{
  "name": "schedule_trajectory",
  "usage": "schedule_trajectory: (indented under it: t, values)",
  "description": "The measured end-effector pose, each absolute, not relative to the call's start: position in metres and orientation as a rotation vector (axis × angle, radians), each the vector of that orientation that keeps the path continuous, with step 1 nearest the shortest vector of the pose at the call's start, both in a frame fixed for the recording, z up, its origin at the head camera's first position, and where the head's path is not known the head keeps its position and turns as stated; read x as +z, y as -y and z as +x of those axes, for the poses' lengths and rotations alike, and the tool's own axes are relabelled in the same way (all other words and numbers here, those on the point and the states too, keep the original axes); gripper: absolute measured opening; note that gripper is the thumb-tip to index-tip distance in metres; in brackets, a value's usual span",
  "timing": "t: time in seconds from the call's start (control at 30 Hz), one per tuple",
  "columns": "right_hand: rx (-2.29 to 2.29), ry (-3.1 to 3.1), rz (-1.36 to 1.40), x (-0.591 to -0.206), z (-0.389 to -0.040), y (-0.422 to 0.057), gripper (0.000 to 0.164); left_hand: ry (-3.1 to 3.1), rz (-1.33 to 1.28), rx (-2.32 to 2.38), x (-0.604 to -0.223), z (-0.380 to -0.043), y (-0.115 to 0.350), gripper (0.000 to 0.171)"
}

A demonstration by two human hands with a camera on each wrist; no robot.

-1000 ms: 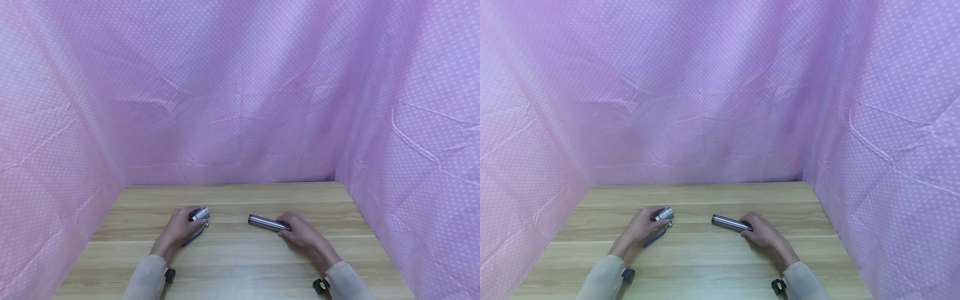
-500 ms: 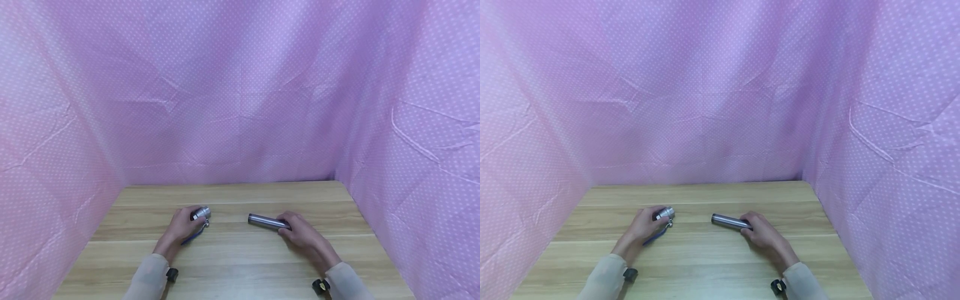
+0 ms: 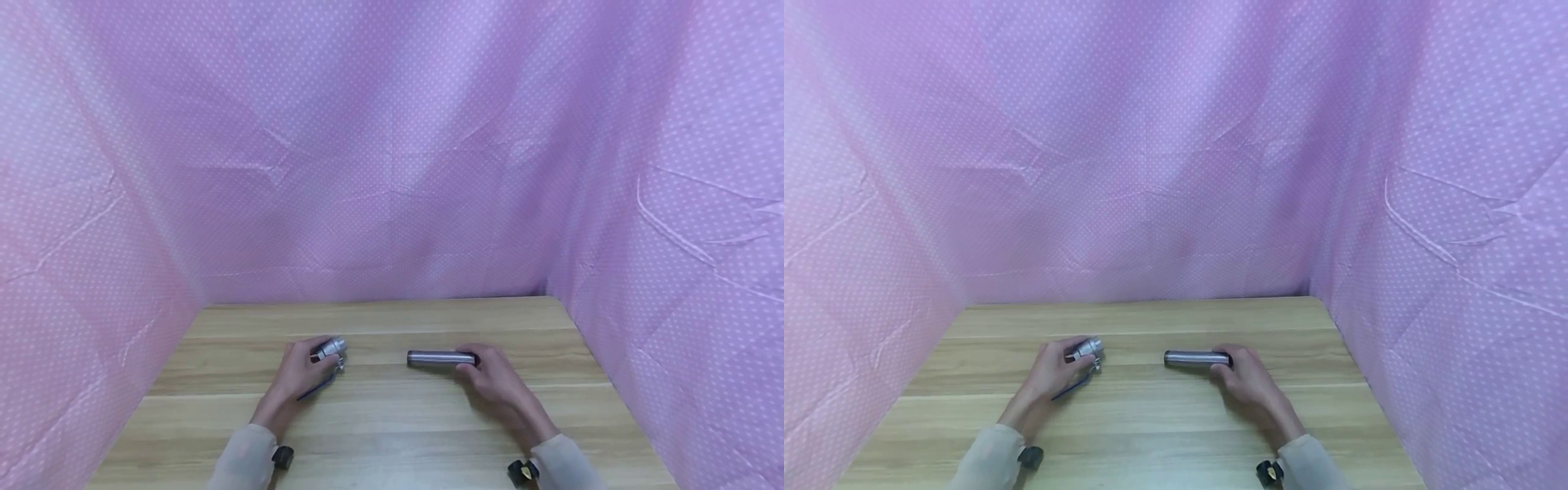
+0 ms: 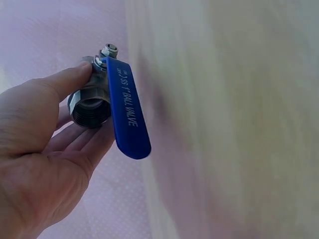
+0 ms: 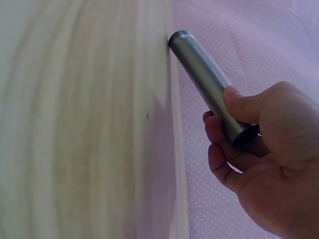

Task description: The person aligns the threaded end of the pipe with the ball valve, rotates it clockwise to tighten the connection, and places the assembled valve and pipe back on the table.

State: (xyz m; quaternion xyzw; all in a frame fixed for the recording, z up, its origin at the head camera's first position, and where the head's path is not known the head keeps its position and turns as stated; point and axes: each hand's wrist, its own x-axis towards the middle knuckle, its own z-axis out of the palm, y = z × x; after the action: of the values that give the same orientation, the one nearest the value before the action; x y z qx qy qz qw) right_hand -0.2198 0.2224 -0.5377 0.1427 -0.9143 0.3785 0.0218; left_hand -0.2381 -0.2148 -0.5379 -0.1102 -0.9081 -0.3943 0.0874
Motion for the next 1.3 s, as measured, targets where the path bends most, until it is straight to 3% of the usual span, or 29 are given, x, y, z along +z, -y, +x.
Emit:
schedule_trajectory:
  t: [0.17,0.53,0.97,1.3]
  values:
    - [1.200,2.751,0.419,-0.531,-0.217,-0.221,0.032,2.656,-0.297,-1.342,-0.529,-0.232,0.206,0.047]
    - [1.132,2.278,0.671,-0.499,-0.216,-0.216,0.034,2.413,-0.435,-1.530,-0.488,-0.214,0.179,0.048]
    - [1.476,2.013,0.849,-0.453,-0.203,-0.216,0.043,2.248,-0.650,-1.589,-0.443,-0.190,0.153,0.048]
    - [1.485,1.934,0.993,-0.433,-0.195,-0.213,0.051,2.166,-0.732,-1.663,-0.433,-0.177,0.143,0.048]
